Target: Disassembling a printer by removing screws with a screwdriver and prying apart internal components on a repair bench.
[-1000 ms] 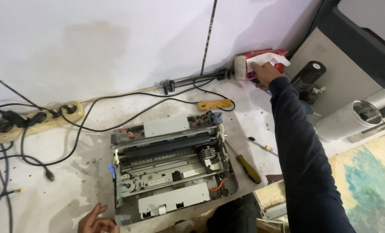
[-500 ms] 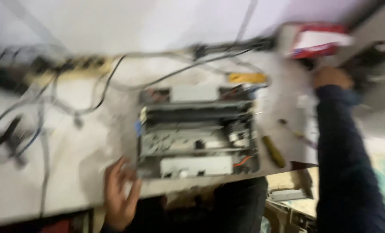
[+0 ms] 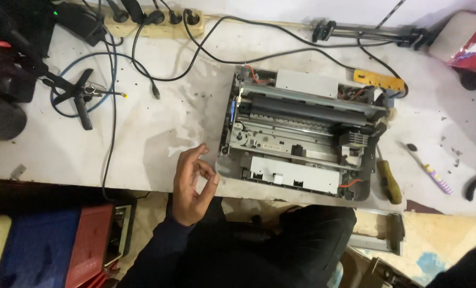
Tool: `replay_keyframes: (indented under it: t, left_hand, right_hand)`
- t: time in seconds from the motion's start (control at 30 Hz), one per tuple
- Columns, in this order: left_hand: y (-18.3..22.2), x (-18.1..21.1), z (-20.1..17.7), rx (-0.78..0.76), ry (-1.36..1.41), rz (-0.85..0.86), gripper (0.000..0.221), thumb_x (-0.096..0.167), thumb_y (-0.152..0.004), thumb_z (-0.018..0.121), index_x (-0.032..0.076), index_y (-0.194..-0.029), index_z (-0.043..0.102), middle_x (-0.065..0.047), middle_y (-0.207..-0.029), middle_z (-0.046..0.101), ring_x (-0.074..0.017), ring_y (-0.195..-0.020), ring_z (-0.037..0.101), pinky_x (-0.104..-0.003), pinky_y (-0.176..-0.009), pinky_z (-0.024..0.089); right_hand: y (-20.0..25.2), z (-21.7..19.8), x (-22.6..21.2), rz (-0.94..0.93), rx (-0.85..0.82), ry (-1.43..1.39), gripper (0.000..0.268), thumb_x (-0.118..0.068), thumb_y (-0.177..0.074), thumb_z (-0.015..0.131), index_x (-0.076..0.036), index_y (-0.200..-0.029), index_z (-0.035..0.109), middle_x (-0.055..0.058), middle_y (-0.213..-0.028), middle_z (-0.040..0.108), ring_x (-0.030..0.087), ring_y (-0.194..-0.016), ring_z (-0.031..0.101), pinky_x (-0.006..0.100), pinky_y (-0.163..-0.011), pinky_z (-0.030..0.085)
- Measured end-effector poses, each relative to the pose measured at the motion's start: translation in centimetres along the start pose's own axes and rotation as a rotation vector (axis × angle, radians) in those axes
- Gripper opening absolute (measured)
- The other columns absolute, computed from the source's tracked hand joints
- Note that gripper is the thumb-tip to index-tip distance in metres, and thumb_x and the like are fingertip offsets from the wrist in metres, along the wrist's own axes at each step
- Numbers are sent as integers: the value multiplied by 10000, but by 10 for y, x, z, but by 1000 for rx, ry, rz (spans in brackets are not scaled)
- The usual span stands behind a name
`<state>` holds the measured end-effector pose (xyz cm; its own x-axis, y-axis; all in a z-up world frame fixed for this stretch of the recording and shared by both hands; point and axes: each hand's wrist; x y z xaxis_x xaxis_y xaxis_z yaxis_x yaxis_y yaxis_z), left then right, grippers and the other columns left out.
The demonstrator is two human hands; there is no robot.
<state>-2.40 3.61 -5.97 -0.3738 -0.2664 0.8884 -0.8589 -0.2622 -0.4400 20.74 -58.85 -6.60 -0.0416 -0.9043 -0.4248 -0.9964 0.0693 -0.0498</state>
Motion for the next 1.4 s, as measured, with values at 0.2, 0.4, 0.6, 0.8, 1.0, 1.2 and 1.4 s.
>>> replay_keyframes:
  t: [0.2,0.4,0.6,0.8,1.0,1.2,1.4]
  left_hand:
    - [9,4,-1,32,11,-28,521,182,-1039,593,40,-1511,423,-161,-1355,517,-163,-879,635,-368,-969,578]
    - [14,-1,-3,45,71,-3,496,202,-1055,578,51,-1507,441,-148,-1367,513,-177,-899,619,-387,-975,575]
    - [17,-2,-5,53,93,28,471,175,-1074,573,76,-1514,439,-131,-1363,506,-170,-933,608,-407,-1037,560]
    - [25,-2,-9,72,77,51,447,177,-1097,543,72,-1518,435,-142,-1340,513,-145,-892,596,-354,-966,553]
    - [26,-3,-11,116,98,86,435,214,-1089,549,73,-1491,460,-144,-1313,534,-142,-907,600,-351,-996,549]
    - [30,-1,-14,82,156,129,414,131,-1069,571,54,-1468,492,-155,-1333,541,-165,-935,613,-321,-926,570]
    - [24,8,-8,0,86,44,450,154,-1064,552,-2,-1477,468,-180,-1347,524,-186,-1009,610,-318,-996,514]
  right_hand:
    - [210,3,-162,177,11,-814,116,-159,-1239,472,-223,-1143,461,-46,-1071,619,-14,-642,374,117,-559,291]
    - [295,83,-247,76,-138,-1459,167,-168,-1036,577,-13,-1028,638,198,-1052,727,301,-1011,684,343,-978,440]
    - [325,124,-279,192,-488,-1204,326,-177,-1012,551,36,-1232,662,152,-835,689,204,-651,602,301,-558,456]
    - [339,132,-309,31,-630,-1097,423,-251,-1027,511,15,-1323,655,84,-879,692,125,-625,494,255,-556,416]
    - [350,129,-328,-44,-680,-1066,374,-217,-971,627,2,-1270,678,101,-948,750,165,-883,699,295,-757,551]
    - [353,141,-308,-19,-560,-1125,356,-107,-933,698,26,-1263,681,122,-1050,770,182,-963,727,304,-860,554]
    - [277,33,-276,-64,287,-672,213,-192,-982,613,-67,-1135,692,70,-1098,683,197,-1054,622,346,-955,480]
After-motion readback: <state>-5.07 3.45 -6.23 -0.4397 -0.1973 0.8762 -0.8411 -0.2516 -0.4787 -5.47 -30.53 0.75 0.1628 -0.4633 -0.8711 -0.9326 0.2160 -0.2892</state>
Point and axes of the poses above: each hand's wrist, its own y-axis away from the middle knuckle, its own z-axis out of the palm, x = y × z
